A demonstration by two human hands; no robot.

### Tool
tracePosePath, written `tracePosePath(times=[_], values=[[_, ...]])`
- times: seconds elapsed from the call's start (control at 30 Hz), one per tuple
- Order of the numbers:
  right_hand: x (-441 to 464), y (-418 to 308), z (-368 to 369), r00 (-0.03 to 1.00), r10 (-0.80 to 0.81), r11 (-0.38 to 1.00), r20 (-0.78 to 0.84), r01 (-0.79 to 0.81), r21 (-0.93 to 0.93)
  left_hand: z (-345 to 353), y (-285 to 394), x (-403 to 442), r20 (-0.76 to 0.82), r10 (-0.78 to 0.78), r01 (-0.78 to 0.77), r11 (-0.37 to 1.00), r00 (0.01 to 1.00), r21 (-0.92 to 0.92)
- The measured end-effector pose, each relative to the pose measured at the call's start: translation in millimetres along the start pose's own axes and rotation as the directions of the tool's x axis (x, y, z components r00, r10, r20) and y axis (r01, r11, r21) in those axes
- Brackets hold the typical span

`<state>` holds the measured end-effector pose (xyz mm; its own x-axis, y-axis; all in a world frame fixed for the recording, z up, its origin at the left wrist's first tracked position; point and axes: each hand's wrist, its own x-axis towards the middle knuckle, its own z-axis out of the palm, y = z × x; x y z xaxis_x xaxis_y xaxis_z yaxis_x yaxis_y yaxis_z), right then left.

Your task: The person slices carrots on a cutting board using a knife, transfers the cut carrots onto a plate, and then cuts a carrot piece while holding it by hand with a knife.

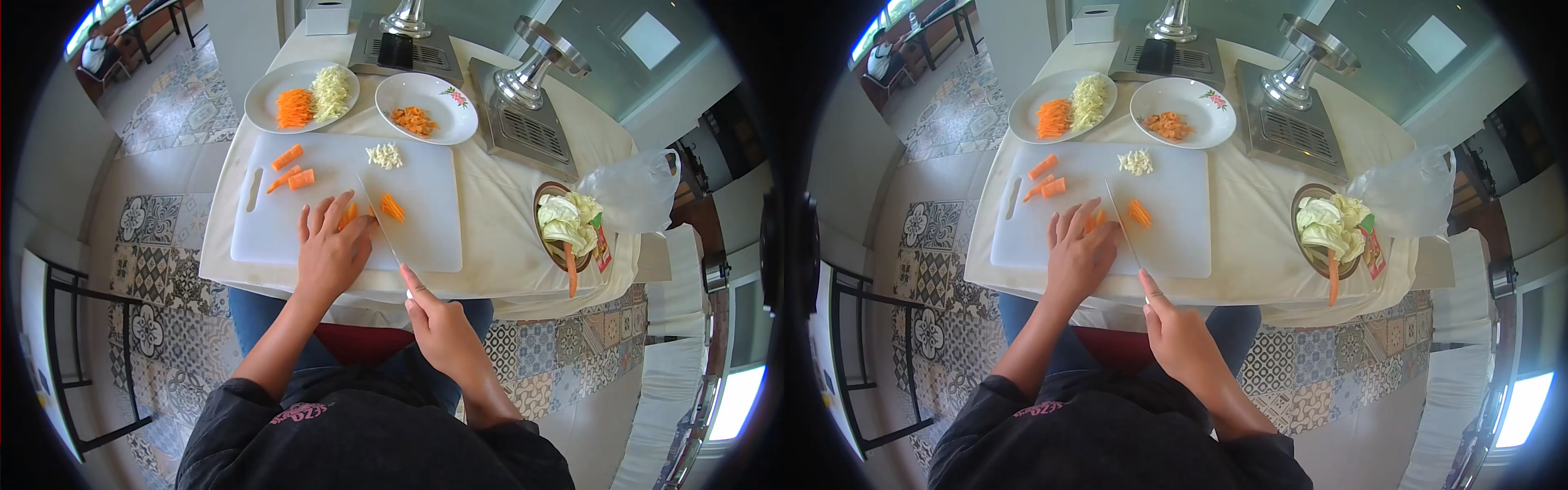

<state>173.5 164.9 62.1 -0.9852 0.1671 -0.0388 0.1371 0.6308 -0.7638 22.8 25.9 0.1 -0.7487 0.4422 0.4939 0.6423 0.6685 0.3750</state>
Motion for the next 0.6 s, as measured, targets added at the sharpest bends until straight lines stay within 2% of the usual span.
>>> tracePosePath(times=[0.2, 0.4, 0.5, 0.6], values=[[-7, 2, -2, 0.999, -0.012, 0.982, 0.031, 0.017, -0.186, 2, 0, -1, -0.026, -0.009, 0.009, 1.000, 1.000, 0.009], [-20, -1, -25, 0.999, 0.027, 0.988, 0.032, -0.021, -0.151, 2, 1, -2, -0.028, -0.005, 0.005, 1.000, 1.000, 0.012], [-26, -12, -40, 0.977, 0.167, 0.978, 0.131, -0.147, -0.151, 1, 2, -2, -0.014, -0.015, 0.015, 1.000, 1.000, 0.019], [-37, -6, -43, 0.989, 0.119, 0.993, 0.085, -0.118, -0.018, 0, 2, -2, -0.002, -0.019, 0.019, 1.000, 1.000, 0.018]])
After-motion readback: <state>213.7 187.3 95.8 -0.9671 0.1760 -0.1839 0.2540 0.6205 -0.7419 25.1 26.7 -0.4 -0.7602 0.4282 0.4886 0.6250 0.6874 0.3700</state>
